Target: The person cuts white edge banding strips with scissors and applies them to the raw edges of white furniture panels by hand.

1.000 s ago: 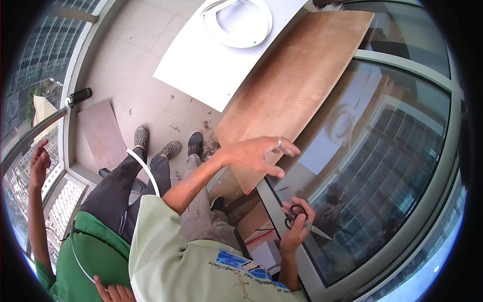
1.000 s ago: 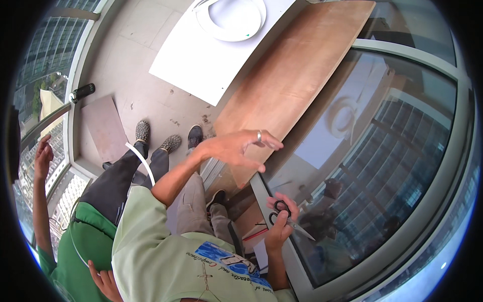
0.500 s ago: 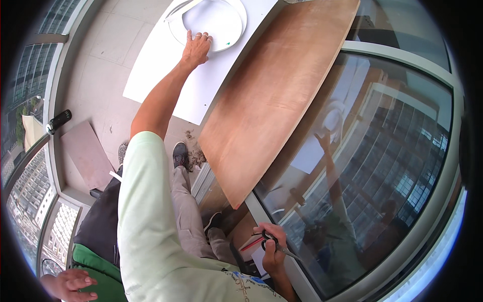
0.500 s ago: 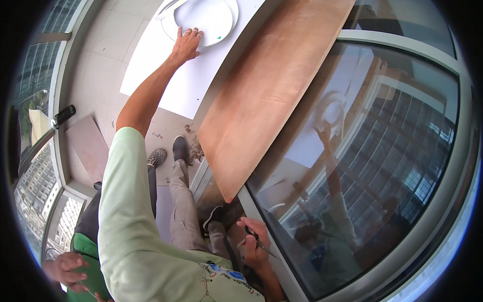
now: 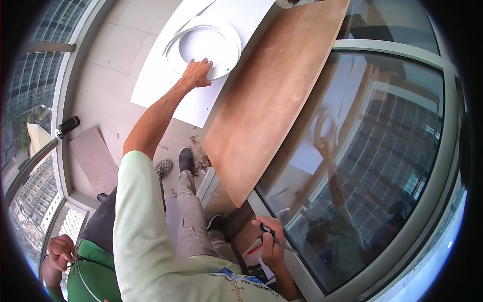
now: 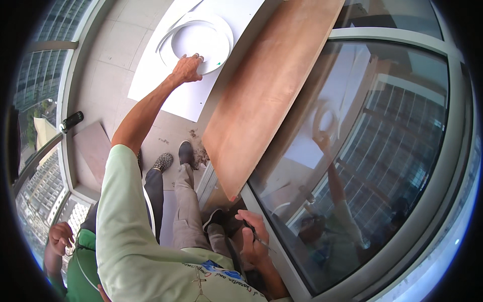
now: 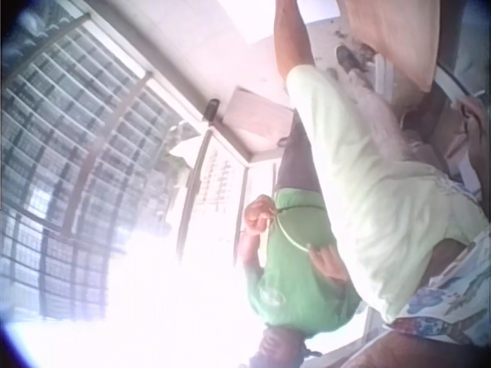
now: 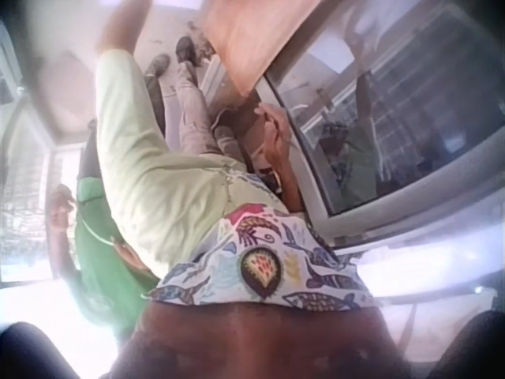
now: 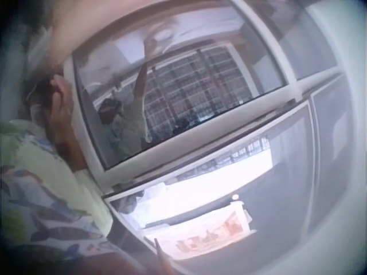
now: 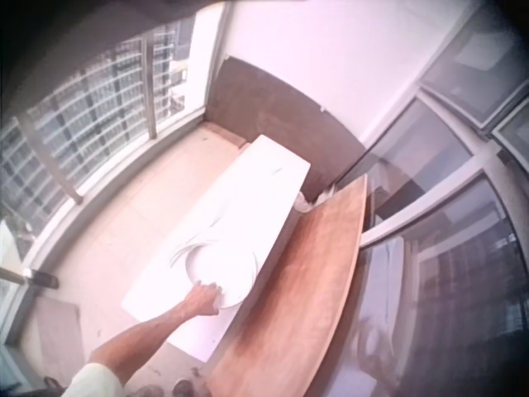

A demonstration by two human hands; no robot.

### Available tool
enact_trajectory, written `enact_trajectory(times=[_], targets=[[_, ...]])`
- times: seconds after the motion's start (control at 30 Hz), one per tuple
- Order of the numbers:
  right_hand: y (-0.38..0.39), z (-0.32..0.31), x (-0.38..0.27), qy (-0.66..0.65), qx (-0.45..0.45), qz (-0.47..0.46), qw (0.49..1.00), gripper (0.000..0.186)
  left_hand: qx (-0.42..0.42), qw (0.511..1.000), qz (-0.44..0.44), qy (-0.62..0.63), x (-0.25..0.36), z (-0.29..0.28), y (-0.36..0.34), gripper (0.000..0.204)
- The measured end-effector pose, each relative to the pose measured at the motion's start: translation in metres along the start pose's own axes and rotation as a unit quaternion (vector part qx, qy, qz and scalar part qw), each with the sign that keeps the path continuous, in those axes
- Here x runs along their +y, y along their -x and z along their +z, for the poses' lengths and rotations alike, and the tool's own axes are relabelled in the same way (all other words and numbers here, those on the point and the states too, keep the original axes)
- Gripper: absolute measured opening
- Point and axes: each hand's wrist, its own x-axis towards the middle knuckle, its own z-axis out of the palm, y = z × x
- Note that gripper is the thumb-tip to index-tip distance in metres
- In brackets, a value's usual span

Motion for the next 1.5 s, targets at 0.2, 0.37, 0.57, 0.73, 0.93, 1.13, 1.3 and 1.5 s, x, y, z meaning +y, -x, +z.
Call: enact_trajectory(times=[0.2, 0.37, 0.57, 0.73, 0.93, 1.13, 1.3, 1.5], targets=[[0.0, -0.003, -0.011, 0.021, -0.011, -0.009, 1.0, 0.03, -0.057, 0.995, 0.014, 0.08, 0.03, -0.027, 0.06, 0.063], [0.01, 0.002, -0.008, 0.012, -0.029, -0.06, 0.998, 0.028, -0.025, 0.988, -0.023, 0.152, 0.08, -0.074, 0.106, 0.064], [0.019, 0.002, 0.0, -0.066, -0.007, -0.066, 0.996, 0.025, -0.045, 0.94, -0.157, 0.299, 0.115, -0.104, 0.164, 0.069], [0.023, 0.005, 0.001, -0.08, -0.024, -0.104, 0.991, 0.026, 0.038, 0.904, -0.23, 0.359, 0.132, -0.044, 0.238, 0.064], [0.031, 0.006, -0.008, -0.07, -0.063, -0.178, 0.979, 0.028, 0.075, 0.923, -0.219, 0.308, 0.184, -0.039, 0.315, 0.044], [0.028, 0.011, 0.016, -0.108, -0.109, -0.174, 0.973, 0.036, 0.055, 0.933, -0.211, 0.286, 0.193, -0.045, 0.356, 0.04], [0.022, 0.013, 0.031, -0.115, -0.161, -0.135, 0.971, 0.036, 0.073, 0.934, -0.207, 0.281, 0.195, -0.044, 0.373, 0.038], [0.03, 0.016, 0.038, -0.089, -0.176, -0.089, 0.976, 0.038, 0.071, 0.924, -0.224, 0.302, 0.187, -0.034, 0.387, 0.038]])
